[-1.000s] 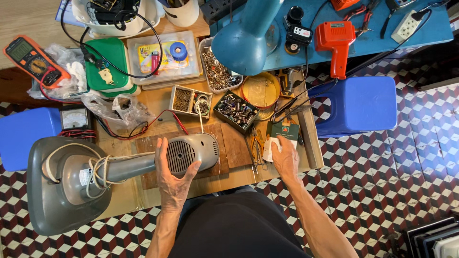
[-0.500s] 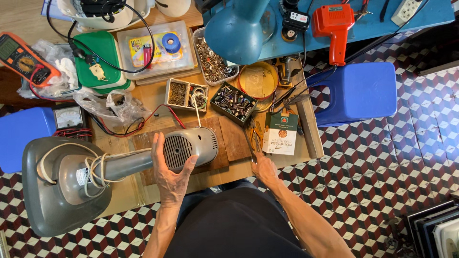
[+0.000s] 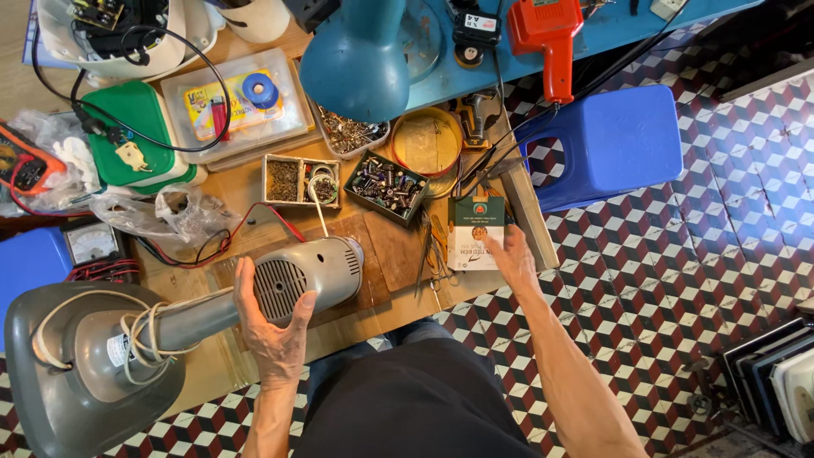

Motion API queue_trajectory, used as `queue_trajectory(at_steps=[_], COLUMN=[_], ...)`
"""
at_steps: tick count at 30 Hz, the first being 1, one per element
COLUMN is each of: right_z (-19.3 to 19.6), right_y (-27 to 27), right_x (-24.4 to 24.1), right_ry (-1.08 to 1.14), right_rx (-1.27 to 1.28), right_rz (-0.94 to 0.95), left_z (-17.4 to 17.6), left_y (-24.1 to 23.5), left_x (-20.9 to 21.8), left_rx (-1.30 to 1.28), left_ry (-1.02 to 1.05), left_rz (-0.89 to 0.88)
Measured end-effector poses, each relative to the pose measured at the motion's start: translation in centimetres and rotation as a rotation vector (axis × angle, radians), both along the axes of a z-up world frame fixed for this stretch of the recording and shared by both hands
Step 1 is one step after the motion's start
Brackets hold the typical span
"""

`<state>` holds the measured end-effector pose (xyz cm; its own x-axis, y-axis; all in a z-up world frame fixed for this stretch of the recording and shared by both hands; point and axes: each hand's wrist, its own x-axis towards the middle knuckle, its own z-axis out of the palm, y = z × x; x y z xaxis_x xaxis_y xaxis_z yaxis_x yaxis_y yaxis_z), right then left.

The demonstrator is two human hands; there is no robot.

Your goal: The person disassembles a standing fan motor on a workbench. They use pliers to remove a zip tie, then use a screwdriver to remove screws from the motor housing and internal components. The person removes the rear motor cover and continues to unscrew parts of the motor assembly.

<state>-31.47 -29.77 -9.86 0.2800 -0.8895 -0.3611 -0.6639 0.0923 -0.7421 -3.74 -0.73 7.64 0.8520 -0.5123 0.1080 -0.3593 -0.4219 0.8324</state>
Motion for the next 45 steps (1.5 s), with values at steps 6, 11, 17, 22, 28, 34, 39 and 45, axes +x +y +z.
queue_trajectory(at_steps=[6, 11, 17, 22, 28, 34, 39, 45], right_z=[0.4, 1.8, -0.9, -4.5, -7.3, -3.2, 10.1, 23.6], right_y=[0.8, -2.0, -4.1, -4.8, -7.3, -6.3, -1.6, 3.9], right_x=[3.4, 3.8, 1.0, -0.4, -0.4, -0.9, -0.2, 4.0], right_ry=[0.191, 0.182, 0.219, 0.529, 0.545, 0.419, -0.032, -0.577], right_rx=[-0.114, 0.081, -0.185, -0.208, -0.212, -0.137, -0.228, -0.311], right_rz=[0.284, 0.310, 0.083, 0.182, 0.225, 0.172, -0.116, -0.069], left_z=[0.2, 0.6, -0.5, -2.1, -1.4, 0.0, 1.3, 0.8], left_y=[-0.1, -0.6, -0.1, 0.2, -0.6, 0.1, -0.4, 0.5], left_x=[-0.1, -0.2, -0.1, 0.3, 0.9, -0.1, 0.1, 0.5], left_rx=[0.024, 0.000, 0.036, -0.015, 0.003, -0.014, -0.033, -0.049], left_ry=[-0.045, -0.002, -0.042, -0.098, -0.038, 0.034, 0.030, 0.035], left_rz=[0.021, 0.018, 0.045, 0.059, 0.050, 0.025, 0.002, -0.050])
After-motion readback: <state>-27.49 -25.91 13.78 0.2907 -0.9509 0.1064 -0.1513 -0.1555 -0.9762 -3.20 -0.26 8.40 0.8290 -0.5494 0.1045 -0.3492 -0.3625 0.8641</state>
